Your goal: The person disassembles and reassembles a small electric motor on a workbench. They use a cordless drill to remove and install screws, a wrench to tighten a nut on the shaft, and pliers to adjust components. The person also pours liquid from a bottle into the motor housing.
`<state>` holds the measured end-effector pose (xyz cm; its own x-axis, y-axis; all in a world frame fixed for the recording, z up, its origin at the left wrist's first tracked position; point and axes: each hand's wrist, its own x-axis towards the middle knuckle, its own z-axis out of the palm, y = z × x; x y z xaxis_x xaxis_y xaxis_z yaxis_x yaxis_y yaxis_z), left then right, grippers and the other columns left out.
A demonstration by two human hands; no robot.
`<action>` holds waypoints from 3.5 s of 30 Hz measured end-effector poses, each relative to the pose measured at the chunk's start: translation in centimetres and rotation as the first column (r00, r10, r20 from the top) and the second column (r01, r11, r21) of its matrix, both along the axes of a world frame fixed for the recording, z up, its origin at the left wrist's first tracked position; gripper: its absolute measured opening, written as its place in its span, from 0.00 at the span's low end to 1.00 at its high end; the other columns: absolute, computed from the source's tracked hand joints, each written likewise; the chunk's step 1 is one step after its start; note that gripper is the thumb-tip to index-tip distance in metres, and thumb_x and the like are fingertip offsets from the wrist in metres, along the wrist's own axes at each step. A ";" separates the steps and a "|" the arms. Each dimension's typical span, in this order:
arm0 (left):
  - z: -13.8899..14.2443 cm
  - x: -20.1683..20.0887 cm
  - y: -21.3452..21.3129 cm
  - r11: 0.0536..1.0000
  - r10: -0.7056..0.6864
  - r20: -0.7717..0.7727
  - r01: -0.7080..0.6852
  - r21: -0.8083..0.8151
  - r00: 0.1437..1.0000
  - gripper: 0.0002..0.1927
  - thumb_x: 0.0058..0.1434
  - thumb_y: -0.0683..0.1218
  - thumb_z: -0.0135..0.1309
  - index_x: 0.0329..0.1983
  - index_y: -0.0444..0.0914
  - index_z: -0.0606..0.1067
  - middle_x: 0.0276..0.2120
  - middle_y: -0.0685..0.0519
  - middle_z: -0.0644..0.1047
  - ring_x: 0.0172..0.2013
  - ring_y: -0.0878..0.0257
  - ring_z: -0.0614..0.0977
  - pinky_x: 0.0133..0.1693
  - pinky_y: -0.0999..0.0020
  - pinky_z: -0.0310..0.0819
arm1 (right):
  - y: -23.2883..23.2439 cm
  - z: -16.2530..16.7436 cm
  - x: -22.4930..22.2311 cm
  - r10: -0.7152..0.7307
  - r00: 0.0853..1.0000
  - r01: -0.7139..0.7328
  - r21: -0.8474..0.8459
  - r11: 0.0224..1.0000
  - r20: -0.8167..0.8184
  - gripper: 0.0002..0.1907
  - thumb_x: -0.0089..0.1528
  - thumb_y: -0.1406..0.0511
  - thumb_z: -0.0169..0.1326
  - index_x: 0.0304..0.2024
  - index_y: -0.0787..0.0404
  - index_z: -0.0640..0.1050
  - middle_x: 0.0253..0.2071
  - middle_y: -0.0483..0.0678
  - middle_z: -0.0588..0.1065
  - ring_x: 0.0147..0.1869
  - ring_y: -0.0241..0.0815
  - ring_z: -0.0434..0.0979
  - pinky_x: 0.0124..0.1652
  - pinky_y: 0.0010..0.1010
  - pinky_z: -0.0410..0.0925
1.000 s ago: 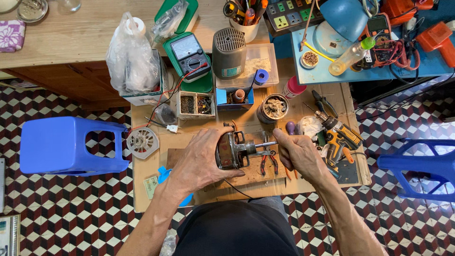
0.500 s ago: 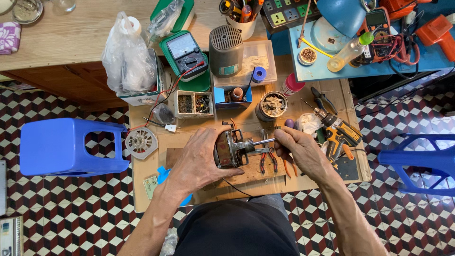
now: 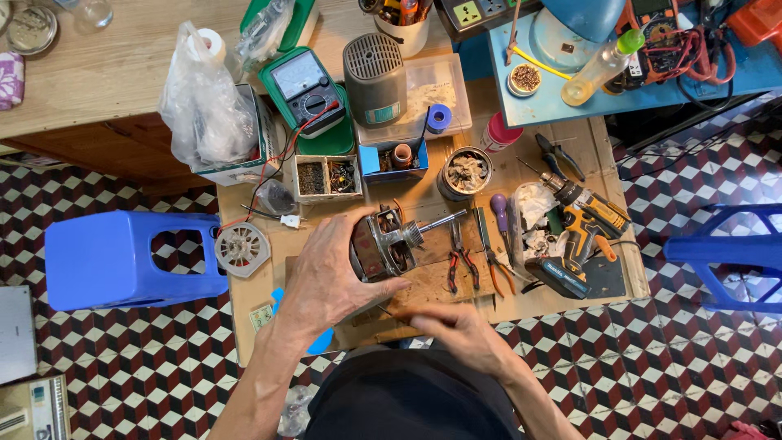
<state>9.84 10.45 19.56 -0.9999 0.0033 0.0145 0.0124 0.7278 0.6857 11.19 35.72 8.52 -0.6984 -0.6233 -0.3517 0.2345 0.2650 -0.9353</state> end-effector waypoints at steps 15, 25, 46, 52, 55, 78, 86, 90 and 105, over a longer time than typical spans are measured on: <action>1.0 0.0 1.0 0.994 0.085 0.131 -0.076 -0.076 0.988 0.50 0.37 0.63 0.73 0.62 0.43 0.68 0.47 0.50 0.76 0.51 0.52 0.77 0.53 0.53 0.69 | 2.0 -17.2 -6.7 -0.521 0.853 0.499 0.326 0.803 -0.024 0.21 0.59 0.60 0.61 0.50 0.64 0.74 0.38 0.51 0.76 0.40 0.47 0.78 0.45 0.40 0.73; 0.9 -1.0 1.1 0.993 0.091 0.151 -0.077 -0.095 0.984 0.49 0.36 0.63 0.74 0.61 0.44 0.68 0.51 0.51 0.76 0.54 0.53 0.76 0.55 0.55 0.71 | 0.8 4.6 -6.2 -0.367 0.718 0.601 -0.260 0.756 0.592 0.20 0.65 0.68 0.48 0.60 0.65 0.71 0.32 0.53 0.77 0.23 0.39 0.73 0.14 0.23 0.59; 0.7 -1.1 1.0 0.999 0.034 0.171 -0.030 -0.024 0.985 0.48 0.36 0.62 0.74 0.60 0.44 0.69 0.49 0.51 0.77 0.53 0.54 0.77 0.55 0.57 0.71 | 3.5 3.0 -5.1 -0.503 0.735 0.630 -0.186 0.754 0.454 0.20 0.64 0.67 0.53 0.58 0.68 0.72 0.29 0.48 0.73 0.24 0.35 0.70 0.19 0.24 0.63; 0.4 -0.2 1.6 0.998 0.042 0.011 -0.042 0.056 0.999 0.47 0.39 0.60 0.74 0.61 0.40 0.69 0.50 0.48 0.77 0.53 0.51 0.78 0.56 0.55 0.71 | 3.7 -1.8 -6.0 -0.537 0.828 0.508 0.189 0.840 0.162 0.17 0.64 0.66 0.52 0.54 0.65 0.74 0.27 0.51 0.74 0.21 0.40 0.72 0.20 0.31 0.66; 0.4 0.1 1.9 0.996 0.058 0.009 -0.059 0.066 0.998 0.46 0.40 0.60 0.74 0.60 0.38 0.70 0.51 0.47 0.76 0.54 0.50 0.77 0.56 0.54 0.70 | 4.0 -10.1 -5.1 -0.345 0.938 0.298 0.535 0.790 -0.014 0.17 0.65 0.60 0.51 0.52 0.64 0.75 0.31 0.56 0.75 0.27 0.48 0.74 0.28 0.37 0.67; 1.4 -1.6 0.7 0.981 -0.192 0.068 0.192 0.007 0.979 0.52 0.34 0.62 0.75 0.61 0.40 0.68 0.52 0.48 0.76 0.55 0.50 0.76 0.58 0.55 0.68 | 3.2 8.7 -9.4 -0.014 0.923 0.139 0.298 0.944 -0.384 0.14 0.63 0.60 0.57 0.48 0.59 0.82 0.31 0.44 0.83 0.36 0.32 0.84 0.35 0.25 0.76; 1.4 -1.5 0.0 0.976 -0.216 0.080 0.215 0.016 0.973 0.51 0.35 0.62 0.75 0.62 0.42 0.67 0.52 0.47 0.75 0.56 0.50 0.74 0.59 0.54 0.67 | 3.0 9.2 -10.5 0.107 0.969 0.006 0.456 0.890 -0.221 0.19 0.67 0.54 0.50 0.35 0.60 0.83 0.24 0.46 0.81 0.28 0.34 0.82 0.28 0.24 0.74; 1.1 -1.5 -0.1 0.977 -0.214 0.061 0.214 0.009 0.975 0.50 0.37 0.63 0.75 0.61 0.41 0.67 0.52 0.47 0.75 0.56 0.49 0.74 0.60 0.54 0.66 | 2.7 9.2 -10.6 0.003 0.998 0.028 0.488 0.873 -0.063 0.30 0.73 0.52 0.42 0.32 0.69 0.82 0.22 0.56 0.77 0.26 0.46 0.78 0.29 0.33 0.71; 1.5 -1.8 0.1 0.975 -0.221 0.083 0.219 0.028 0.972 0.50 0.36 0.62 0.75 0.60 0.41 0.68 0.50 0.48 0.76 0.55 0.51 0.76 0.60 0.55 0.67 | 4.8 5.3 -10.5 -0.055 0.997 0.072 0.391 0.917 -0.054 0.34 0.75 0.50 0.43 0.26 0.72 0.71 0.20 0.54 0.68 0.22 0.46 0.66 0.24 0.38 0.60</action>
<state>8.09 10.59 21.06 -0.9723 0.2237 -0.0681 0.1120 0.7011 0.7042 0.72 40.48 13.81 -0.7510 -0.3947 -0.5294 0.2269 0.5987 -0.7681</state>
